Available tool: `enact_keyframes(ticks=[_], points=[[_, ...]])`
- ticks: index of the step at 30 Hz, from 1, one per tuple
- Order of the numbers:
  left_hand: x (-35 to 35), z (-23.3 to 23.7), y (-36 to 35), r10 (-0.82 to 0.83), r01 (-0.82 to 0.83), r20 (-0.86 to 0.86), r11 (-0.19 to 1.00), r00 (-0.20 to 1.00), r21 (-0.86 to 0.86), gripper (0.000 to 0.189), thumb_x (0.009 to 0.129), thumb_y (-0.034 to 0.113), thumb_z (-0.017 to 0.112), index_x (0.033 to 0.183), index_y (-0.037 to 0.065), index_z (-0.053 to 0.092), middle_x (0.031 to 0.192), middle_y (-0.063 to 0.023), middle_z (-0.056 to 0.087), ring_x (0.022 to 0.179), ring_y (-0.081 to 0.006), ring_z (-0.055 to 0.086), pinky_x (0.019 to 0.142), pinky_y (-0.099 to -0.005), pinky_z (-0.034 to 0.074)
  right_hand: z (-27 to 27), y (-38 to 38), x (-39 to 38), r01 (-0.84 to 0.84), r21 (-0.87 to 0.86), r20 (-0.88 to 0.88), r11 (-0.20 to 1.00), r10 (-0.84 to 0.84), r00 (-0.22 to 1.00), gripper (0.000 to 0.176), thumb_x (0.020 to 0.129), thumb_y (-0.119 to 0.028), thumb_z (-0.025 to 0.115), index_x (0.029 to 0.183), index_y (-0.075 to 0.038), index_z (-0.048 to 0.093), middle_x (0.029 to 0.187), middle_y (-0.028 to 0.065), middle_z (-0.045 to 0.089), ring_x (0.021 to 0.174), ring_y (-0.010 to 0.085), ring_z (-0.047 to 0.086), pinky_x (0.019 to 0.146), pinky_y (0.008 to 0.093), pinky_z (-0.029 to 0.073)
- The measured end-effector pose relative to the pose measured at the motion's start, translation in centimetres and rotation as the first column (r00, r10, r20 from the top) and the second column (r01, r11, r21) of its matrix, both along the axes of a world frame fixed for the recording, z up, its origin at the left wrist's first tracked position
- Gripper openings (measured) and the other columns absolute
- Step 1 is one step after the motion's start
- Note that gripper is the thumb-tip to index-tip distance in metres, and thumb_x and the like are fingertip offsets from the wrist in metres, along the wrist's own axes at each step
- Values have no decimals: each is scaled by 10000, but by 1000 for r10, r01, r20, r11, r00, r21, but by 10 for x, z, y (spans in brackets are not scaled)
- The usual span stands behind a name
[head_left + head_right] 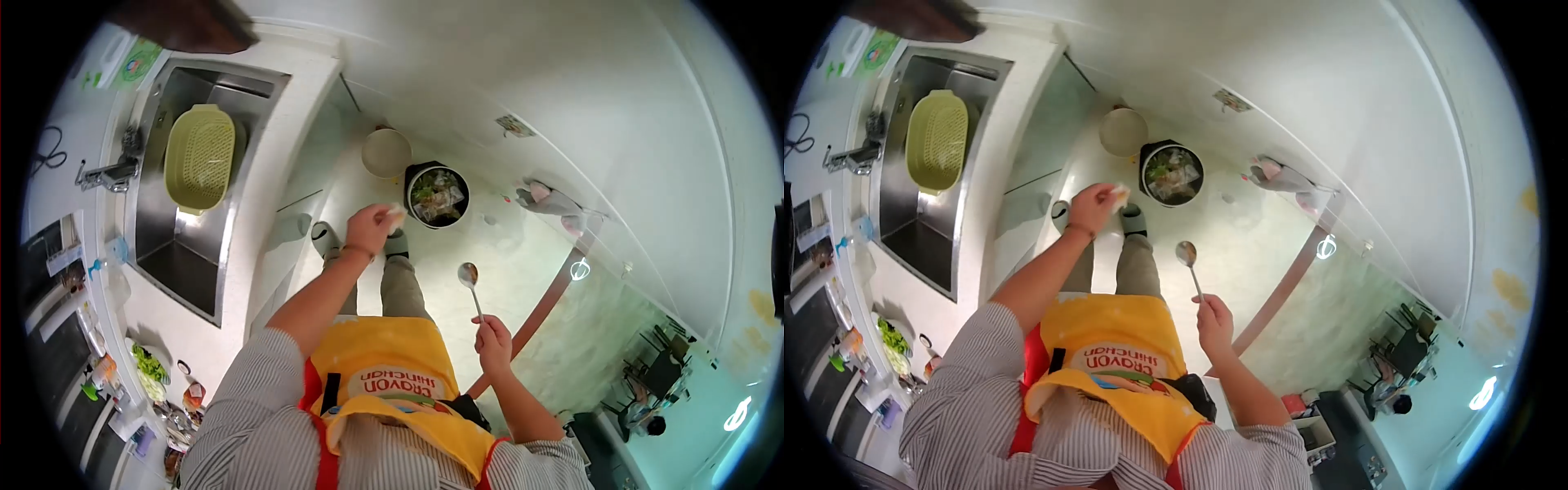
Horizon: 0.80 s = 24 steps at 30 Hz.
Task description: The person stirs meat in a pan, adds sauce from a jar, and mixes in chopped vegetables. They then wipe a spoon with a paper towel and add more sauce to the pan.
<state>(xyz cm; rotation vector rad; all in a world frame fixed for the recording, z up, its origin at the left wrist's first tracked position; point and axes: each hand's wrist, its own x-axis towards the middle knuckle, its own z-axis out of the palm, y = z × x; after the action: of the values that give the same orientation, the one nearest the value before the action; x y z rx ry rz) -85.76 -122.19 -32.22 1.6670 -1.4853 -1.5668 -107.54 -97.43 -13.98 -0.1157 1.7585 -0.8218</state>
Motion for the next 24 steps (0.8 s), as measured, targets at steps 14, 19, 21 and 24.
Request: enact_keyframes(ticks=[14, 19, 21, 24], points=[[257, 172, 281, -75, -31, 399, 967, 914, 252, 378, 843, 438, 774, 967, 81, 777, 985, -111, 761, 936, -270, 715, 867, -349, 554, 32, -179, 102, -852, -444, -540, 278, 676, 501, 218, 994, -228, 630, 1035, -25, 697, 727, 61, 601, 668, 144, 543, 657, 314, 468], [294, 227, 501, 324, -461, 444, 853, 836, 246, 347, 932, 409, 684, 1046, 101, 796, 1061, -139, 766, 1007, -253, 715, 925, -347, 538, 51, -277, 276, -884, -467, -448, -11, 865, 226, 280, 937, -266, 682, 1012, 3, 695, 762, 136, 658, 703, 226, 621, 688, 360, 495], [247, 235, 567, 554, -653, 349, 678, 756, 338, 354, 1023, 321, 599, 1209, 49, 727, 1153, -111, 752, 1068, -195, 690, 983, -334, 519, 36, -298, 347, -909, -406, -467, -90, 876, 122, 289, 915, -275, 670, 998, -5, 727, 864, 191, 713, 787, 310, 684, 734, 401, 521], [152, 221, 659, 905, -805, -284, 414, 316, 425, 550, 1047, 184, 570, 1549, 65, 378, 1504, -104, 519, 1350, -185, 512, 1144, -332, 421, -8, -324, 443, -953, -131, -648, -273, 751, -126, 300, 879, -276, 673, 985, -6, 750, 896, 181, 739, 829, 307, 700, 766, 396, 521]])
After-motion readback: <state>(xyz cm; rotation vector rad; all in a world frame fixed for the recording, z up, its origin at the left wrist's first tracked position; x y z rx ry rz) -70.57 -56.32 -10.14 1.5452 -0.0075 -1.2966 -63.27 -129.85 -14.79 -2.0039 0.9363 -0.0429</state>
